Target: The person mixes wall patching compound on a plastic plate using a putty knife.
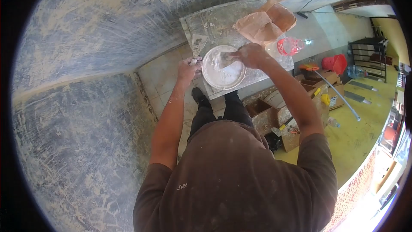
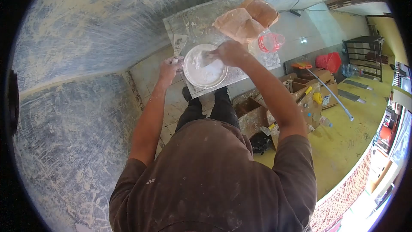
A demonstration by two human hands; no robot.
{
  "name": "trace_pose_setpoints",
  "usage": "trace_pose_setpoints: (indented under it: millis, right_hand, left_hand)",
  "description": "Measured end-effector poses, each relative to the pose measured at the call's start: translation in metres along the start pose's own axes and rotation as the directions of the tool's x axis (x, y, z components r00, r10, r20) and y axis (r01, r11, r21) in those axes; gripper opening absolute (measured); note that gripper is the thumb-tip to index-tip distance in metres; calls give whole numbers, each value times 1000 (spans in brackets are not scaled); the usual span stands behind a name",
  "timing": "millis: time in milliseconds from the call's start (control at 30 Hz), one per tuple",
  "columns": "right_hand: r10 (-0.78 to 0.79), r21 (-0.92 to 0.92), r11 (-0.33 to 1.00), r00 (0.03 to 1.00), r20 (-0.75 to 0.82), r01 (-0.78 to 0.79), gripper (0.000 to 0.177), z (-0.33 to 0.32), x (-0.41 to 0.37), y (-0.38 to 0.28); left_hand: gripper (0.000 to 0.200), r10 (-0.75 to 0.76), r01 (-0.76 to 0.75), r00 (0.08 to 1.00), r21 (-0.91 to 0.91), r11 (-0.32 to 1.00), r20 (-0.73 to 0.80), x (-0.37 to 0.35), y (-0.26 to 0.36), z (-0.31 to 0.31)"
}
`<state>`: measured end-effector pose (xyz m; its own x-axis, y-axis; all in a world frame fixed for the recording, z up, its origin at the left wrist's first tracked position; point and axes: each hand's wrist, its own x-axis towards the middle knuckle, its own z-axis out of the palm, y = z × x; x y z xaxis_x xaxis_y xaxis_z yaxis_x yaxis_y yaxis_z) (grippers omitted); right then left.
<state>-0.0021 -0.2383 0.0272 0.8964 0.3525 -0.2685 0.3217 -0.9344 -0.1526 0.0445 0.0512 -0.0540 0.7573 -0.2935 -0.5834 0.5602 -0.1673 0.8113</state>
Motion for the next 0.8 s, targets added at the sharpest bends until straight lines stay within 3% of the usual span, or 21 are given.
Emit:
trace_pose_setpoints:
  millis: [100,167,233,300,333,400,433,500,667,733,800]
  right_hand:
    - [-39,-41,999,998,-51,36,39,2,-12,-10]
    - [114,64,991,989,95,-120,44,-22,-45,-15]
    - [283,21,952,906,315,-305,41,-14,-74,-39]
    - [363,283,873,917,166,-397,34,28,-93,-74]
    - [369,280,872,914,167,-403,34,36,-89,-92]
    - [485,473,772,875,-6,-425,28,46,-67,-134]
    - [488,475,769,873,-3,-428,28,41,-55,-141]
    - [587,666,612,809,-21,-427,27,31,-37,-143]
    - [639,576,618,769,28,-535,25,31,-68,-155]
    - [724,653,484,686,75,-582,27,39,-62,-169]
    - [723,655,498,689,49,-569,29,39,-39,-171]
  left_hand:
    - [28,-29,30,999,-44,999,12,2,-3,2]
    - [24,-36,40,998,-91,995,46,2,-7,2]
    - [22,-43,48,998,-126,991,41,-1,-8,6]
    - [20,-53,58,998,-162,985,38,-4,-9,8]
    - [19,-55,59,998,-162,985,30,-5,-10,9]
    - [17,-59,63,998,-161,985,27,-7,-13,10]
    - [17,-49,51,999,-143,988,19,-6,-13,10]
    - [17,-42,45,999,-118,992,22,-8,-16,9]
    - [17,-60,66,997,-160,985,40,-9,-10,10]
    - [17,-41,50,997,-155,987,58,-8,-13,9]
    - [18,-35,46,996,-147,988,76,-9,-19,9]
